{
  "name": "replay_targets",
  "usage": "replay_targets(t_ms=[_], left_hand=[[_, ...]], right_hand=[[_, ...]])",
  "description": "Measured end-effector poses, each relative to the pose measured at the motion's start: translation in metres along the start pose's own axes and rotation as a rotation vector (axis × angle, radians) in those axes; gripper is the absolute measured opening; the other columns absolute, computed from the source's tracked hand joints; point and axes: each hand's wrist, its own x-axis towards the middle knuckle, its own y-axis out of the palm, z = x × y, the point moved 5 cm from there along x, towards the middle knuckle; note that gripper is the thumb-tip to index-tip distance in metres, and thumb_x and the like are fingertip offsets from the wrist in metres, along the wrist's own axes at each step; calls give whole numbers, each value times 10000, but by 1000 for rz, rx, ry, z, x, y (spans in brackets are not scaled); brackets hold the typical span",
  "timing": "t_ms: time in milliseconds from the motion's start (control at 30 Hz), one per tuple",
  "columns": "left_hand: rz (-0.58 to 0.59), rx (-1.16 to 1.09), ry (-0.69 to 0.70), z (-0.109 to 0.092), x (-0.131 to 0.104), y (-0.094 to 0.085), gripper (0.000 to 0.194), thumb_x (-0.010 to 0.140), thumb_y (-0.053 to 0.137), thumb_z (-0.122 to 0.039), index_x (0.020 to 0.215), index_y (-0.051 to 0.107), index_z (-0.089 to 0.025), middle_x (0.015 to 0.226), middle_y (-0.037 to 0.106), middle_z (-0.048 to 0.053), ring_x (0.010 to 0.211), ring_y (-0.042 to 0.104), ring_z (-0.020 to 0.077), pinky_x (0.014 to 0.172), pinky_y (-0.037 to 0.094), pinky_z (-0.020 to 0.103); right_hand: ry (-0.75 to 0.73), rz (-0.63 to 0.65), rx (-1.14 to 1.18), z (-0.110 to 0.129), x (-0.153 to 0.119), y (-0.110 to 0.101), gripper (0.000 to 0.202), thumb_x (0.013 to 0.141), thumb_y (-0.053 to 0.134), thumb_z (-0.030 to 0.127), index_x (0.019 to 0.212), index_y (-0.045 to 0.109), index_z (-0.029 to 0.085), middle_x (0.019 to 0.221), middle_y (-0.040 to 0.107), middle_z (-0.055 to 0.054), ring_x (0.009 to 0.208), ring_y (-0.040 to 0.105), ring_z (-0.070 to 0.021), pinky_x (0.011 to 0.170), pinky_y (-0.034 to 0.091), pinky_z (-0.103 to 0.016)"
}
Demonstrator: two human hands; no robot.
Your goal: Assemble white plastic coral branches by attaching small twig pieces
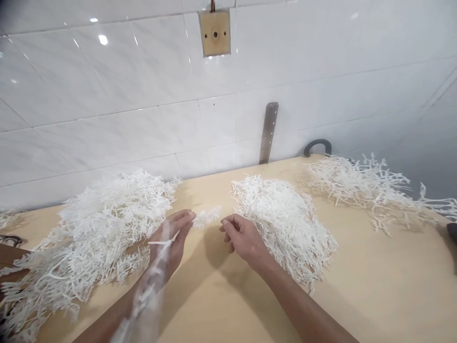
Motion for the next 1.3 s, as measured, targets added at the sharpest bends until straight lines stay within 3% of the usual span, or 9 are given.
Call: replay_targets(t_ms=[167,333,433,533,667,767,967,1133,1300], left_hand=[[398,36,299,-3,-43,24,306,909,593,-159,1159,716,-285,1363,602,117,1332,511,277,1053,495,476],[775,119,244,5,-65,34,524,747,789,-280,1254,661,-254,1418,556,161,1416,382,359,1135,355,580],[737,75,249,1,-59,28,405,782,735,-185,1179,699,-257,1447,530,149,1436,352,344,1119,373,582],[531,-2,272,-9,-48,18,349,875,522,-51,1088,724,-240,1377,592,139,1388,438,294,1058,458,540],[273,-16,219,-19,-39,0,423,855,410,25,982,721,-231,936,710,87,946,672,193,768,578,341],[341,9,129,-19,-45,-3,377,830,446,10,978,707,-217,809,663,54,725,636,145,600,522,250],[583,232,-20,-8,-67,10,322,878,621,-237,1196,638,-195,901,673,83,825,645,200,683,540,302],[587,378,10,-3,-68,21,211,923,542,-198,1074,687,-227,899,662,65,834,633,194,740,522,312],[727,576,-78,5,-55,24,330,951,436,-139,1101,711,-242,880,639,62,770,604,176,660,473,277]], right_hand=[[40,-31,7,-8,9,-14,358,871,571,522,889,660,176,706,633,-16,521,570,-118,482,487,-254],[55,-51,-207,1,8,-25,362,879,526,515,850,647,175,661,604,-3,452,490,-105,458,432,-259],[-47,-15,-413,13,6,-24,313,873,516,463,849,647,180,687,625,-12,546,527,-137,526,422,-271],[-148,42,-556,21,2,-19,277,877,505,416,865,663,189,792,676,-30,642,556,-156,607,420,-286],[-176,79,-668,24,-2,-17,245,893,483,364,822,657,208,771,671,-15,626,541,-152,599,385,-281],[-185,152,-734,24,-7,-16,242,890,480,319,728,624,211,680,640,-8,610,529,-157,576,353,-277],[-83,240,-814,20,-13,-15,128,865,533,288,812,621,212,660,648,-11,617,539,-173,584,345,-290],[-114,271,-871,14,-12,-10,71,826,562,243,776,605,217,660,632,2,623,530,-165,590,337,-283],[-122,206,-842,8,-6,-10,81,782,559,181,723,605,212,637,619,18,595,520,-145,576,347,-268]])
